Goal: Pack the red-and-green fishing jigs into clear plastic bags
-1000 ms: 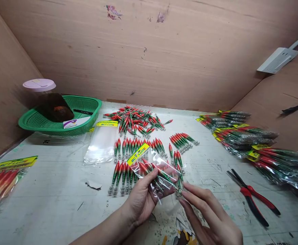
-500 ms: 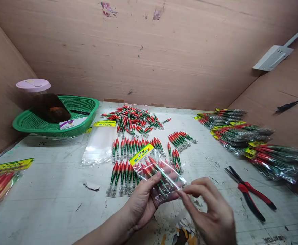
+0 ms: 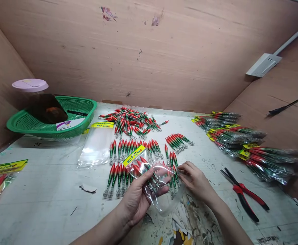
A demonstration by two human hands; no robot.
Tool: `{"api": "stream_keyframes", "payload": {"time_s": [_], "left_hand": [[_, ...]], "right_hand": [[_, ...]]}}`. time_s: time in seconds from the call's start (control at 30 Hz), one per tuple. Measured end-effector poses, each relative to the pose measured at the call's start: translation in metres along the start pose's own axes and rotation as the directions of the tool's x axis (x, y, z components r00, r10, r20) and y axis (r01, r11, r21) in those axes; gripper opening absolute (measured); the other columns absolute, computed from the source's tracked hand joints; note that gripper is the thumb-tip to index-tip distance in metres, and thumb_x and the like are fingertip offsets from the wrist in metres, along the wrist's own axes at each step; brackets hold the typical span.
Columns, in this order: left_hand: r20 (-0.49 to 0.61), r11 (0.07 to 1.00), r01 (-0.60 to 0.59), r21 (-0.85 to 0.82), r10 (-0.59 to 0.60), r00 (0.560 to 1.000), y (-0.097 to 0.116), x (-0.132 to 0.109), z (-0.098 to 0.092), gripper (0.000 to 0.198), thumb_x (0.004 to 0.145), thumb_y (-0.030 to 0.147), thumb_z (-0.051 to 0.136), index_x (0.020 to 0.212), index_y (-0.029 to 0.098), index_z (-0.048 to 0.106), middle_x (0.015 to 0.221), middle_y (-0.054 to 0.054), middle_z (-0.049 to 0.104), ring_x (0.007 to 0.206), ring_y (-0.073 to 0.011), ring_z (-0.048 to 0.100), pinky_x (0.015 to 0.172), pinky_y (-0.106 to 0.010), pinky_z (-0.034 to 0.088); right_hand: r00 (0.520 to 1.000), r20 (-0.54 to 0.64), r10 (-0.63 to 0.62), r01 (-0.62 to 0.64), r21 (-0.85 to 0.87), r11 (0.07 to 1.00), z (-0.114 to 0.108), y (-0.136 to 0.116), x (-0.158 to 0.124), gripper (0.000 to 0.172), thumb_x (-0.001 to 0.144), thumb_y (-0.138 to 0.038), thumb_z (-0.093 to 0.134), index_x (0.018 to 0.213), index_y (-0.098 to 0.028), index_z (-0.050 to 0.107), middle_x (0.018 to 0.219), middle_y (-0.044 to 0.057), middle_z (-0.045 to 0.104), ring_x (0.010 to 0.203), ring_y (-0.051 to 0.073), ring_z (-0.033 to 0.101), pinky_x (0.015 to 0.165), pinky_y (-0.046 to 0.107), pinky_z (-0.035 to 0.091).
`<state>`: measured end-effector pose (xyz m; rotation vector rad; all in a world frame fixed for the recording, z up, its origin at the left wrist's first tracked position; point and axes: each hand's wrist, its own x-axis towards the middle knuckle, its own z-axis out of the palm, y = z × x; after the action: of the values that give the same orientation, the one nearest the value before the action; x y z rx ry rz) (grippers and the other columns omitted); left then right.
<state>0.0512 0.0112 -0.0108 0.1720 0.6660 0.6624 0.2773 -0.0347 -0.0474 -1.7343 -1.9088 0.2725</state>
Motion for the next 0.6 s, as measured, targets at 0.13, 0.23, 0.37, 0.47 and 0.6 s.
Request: {"api": "stream_keyframes", "payload": {"time_s": [0.13, 0.23, 0.37, 0.47, 0.6], "left_hand": [[-0.006, 1.0, 0.01, -0.013, -0.01, 1.0, 0.001, 0.001, 0.001, 0.026, 0.086, 0.021, 0.059, 0.109, 0.007, 0.062, 0.1, -0.014, 0.073, 0.087, -0.0262, 0.071, 0.068, -0.032, 0.061], [-0.028, 1.0, 0.02, -0.024, -0.02, 0.999, 0.002, 0.002, 0.002, 0.024, 0.087, 0.02, 0.058, 0.107, 0.006, 0.062, 0.097, -0.014, 0.074, 0.085, -0.0263, 0.072, 0.066, -0.032, 0.061], [-0.043, 0.999, 0.038, -0.034, -0.04, 0.998, 0.002, 0.001, 0.004, 0.023, 0.087, 0.019, 0.058, 0.105, 0.005, 0.062, 0.096, -0.014, 0.074, 0.085, -0.0272, 0.071, 0.065, -0.032, 0.061], [-0.055, 0.999, 0.031, -0.03, -0.033, 0.998, 0.002, 0.001, 0.003, 0.023, 0.087, 0.019, 0.058, 0.105, 0.005, 0.062, 0.098, -0.014, 0.073, 0.09, -0.0286, 0.071, 0.066, -0.032, 0.061], [-0.021, 1.0, 0.01, -0.007, -0.01, 1.0, 0.002, 0.004, -0.001, 0.024, 0.086, 0.02, 0.059, 0.106, 0.006, 0.062, 0.099, -0.014, 0.073, 0.088, -0.0278, 0.071, 0.067, -0.032, 0.061]], "right_hand": [[0.999, -0.031, 0.044, -0.042, 0.04, 0.998, -0.024, -0.005, -0.012, 0.006, 0.086, -0.024, 0.054, 0.086, -0.019, 0.058, 0.076, 0.002, 0.058, 0.068, 0.014, 0.056, 0.062, 0.026, 0.049], [0.995, -0.038, 0.097, -0.089, 0.169, 0.982, -0.061, -0.015, -0.033, 0.009, 0.084, -0.029, 0.06, 0.089, -0.021, 0.059, 0.078, 0.002, 0.059, 0.073, 0.016, 0.058, 0.065, 0.026, 0.05], [0.998, -0.009, 0.063, -0.056, 0.365, 0.929, -0.097, -0.032, -0.051, 0.015, 0.078, -0.028, 0.065, 0.091, -0.022, 0.063, 0.08, 0.006, 0.062, 0.082, 0.021, 0.062, 0.067, 0.026, 0.053], [0.993, 0.023, 0.112, -0.112, 0.383, 0.917, -0.095, -0.032, -0.049, 0.014, 0.078, -0.03, 0.065, 0.089, -0.021, 0.066, 0.078, 0.006, 0.063, 0.076, 0.02, 0.062, 0.065, 0.025, 0.054], [0.968, 0.072, 0.239, -0.249, 0.303, 0.92, -0.076, -0.018, -0.042, 0.019, 0.081, -0.037, 0.063, 0.09, -0.021, 0.065, 0.083, 0.005, 0.063, 0.079, 0.018, 0.061, 0.07, 0.026, 0.054]]}}
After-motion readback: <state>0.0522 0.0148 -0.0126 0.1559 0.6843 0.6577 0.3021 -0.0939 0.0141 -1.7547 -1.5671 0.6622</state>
